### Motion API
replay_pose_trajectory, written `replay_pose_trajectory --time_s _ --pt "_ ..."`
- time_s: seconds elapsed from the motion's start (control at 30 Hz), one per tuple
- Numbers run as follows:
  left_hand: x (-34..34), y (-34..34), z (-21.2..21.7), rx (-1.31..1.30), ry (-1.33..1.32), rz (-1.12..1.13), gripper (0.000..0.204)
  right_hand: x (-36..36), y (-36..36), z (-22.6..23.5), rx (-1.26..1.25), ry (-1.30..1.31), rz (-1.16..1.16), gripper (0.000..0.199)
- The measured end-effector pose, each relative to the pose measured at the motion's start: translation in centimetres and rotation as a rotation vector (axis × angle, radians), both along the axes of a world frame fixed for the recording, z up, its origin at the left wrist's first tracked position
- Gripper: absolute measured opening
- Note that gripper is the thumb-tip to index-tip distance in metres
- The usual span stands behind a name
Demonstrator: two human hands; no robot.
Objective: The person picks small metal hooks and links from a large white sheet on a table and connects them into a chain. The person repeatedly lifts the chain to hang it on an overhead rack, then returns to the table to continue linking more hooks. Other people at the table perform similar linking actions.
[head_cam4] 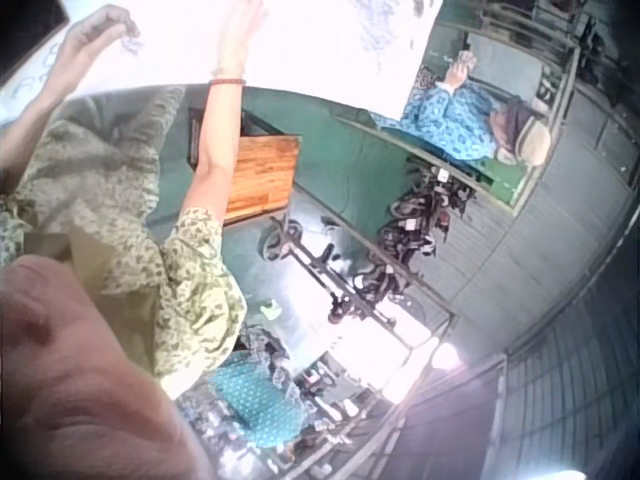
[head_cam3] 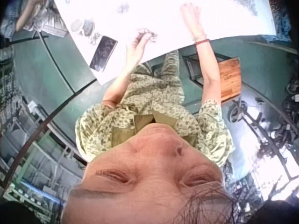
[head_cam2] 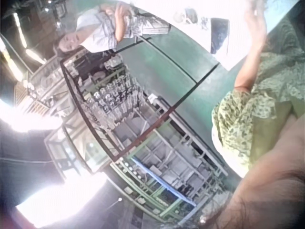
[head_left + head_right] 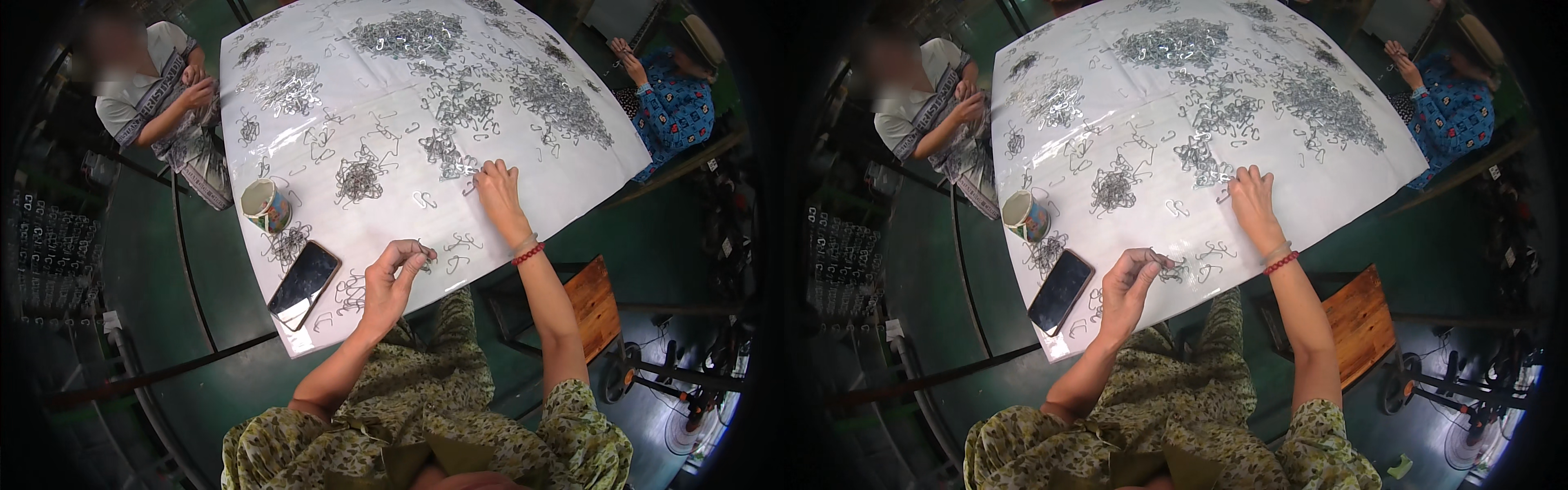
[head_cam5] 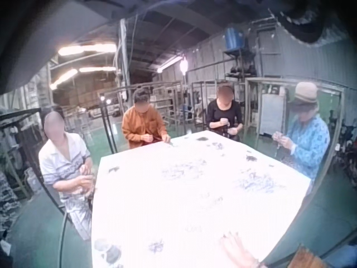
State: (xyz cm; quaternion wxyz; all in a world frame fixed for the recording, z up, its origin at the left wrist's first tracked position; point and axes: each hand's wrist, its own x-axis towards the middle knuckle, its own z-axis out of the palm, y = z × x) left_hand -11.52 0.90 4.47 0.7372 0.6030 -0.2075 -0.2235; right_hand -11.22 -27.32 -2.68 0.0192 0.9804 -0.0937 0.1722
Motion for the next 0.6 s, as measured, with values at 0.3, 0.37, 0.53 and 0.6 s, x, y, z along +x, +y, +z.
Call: replay_pose_trajectory --time_s 0.3,0.37,0.53,0.6 --pt "-1.2 0.5 1.3 0.04 -0.093 -0.011 0.01 -2.0 1.0 1.6 0.288 0.161 -0.137 0.008" --pt "-1.3 0.7 1.3 0.041 -0.109 -0.014 0.01 -2.0 -0.1 1.2 0.604 0.031 -0.169 0.009" --pt "-2.0 0.7 1.9 -0.006 -0.106 -0.016 0.012 -1.7 0.2 1.0 0.449 -0.001 -0.084 0.011" --pt "-2.2 0.8 1.9 -0.012 -0.113 -0.017 0.012 -1.5 0.9 0.8 0.267 0.06 0.0 0.014"
